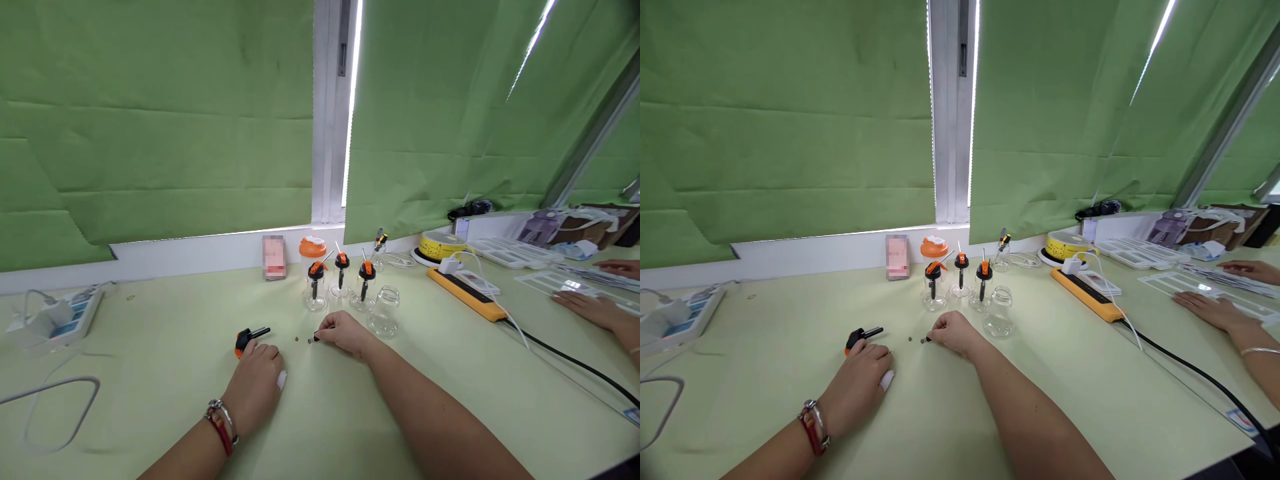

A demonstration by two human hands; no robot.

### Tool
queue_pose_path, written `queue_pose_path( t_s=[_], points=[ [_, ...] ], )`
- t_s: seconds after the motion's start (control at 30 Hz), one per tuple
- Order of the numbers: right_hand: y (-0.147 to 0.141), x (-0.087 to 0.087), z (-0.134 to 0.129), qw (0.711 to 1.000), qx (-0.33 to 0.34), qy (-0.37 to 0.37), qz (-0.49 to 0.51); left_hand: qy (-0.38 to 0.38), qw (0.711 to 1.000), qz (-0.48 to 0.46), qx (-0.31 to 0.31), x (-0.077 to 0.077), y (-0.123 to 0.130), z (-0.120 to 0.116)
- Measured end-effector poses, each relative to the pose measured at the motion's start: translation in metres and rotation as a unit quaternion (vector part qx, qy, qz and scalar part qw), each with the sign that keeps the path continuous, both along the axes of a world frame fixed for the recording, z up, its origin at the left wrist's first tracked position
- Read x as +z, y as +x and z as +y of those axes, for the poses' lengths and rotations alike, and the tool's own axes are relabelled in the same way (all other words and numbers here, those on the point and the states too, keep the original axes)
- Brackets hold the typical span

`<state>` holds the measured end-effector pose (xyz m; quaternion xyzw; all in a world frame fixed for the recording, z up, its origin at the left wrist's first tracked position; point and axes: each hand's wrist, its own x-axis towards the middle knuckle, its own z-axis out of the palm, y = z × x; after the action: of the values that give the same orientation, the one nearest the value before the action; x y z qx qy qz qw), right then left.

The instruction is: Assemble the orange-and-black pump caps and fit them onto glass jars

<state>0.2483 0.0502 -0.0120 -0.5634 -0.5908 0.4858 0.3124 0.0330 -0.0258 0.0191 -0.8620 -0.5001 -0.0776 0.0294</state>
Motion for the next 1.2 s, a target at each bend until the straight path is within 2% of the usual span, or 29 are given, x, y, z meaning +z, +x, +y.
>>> queue_pose_path(
  t_s=[0.17, 0.37, 0.47, 0.6, 0.83, 1.2],
  points=[
    [-0.001, 0.004, -0.001, 1.000, -0.003, -0.009, 0.006, -0.019, 0.999, -0.024, -0.020, -0.005, -0.004, 0.009],
    [-0.002, 0.005, -0.002, 1.000, -0.007, -0.005, 0.008, -0.001, 0.998, -0.039, -0.039, -0.013, -0.001, 0.010],
    [-0.002, 0.004, -0.001, 1.000, -0.005, 0.004, 0.010, 0.007, 0.995, -0.046, -0.088, -0.019, 0.006, 0.009],
    [-0.002, 0.002, -0.001, 1.000, 0.002, 0.016, 0.011, -0.027, 0.988, -0.028, -0.150, -0.025, 0.012, 0.012],
    [-0.001, 0.001, 0.000, 0.999, 0.017, 0.032, 0.001, -0.070, 0.985, -0.032, -0.155, -0.023, 0.014, 0.015],
    [0.019, -0.001, 0.007, 0.995, 0.053, 0.039, -0.070, -0.059, 0.986, -0.037, -0.151, -0.023, 0.016, 0.016]
  ],
)
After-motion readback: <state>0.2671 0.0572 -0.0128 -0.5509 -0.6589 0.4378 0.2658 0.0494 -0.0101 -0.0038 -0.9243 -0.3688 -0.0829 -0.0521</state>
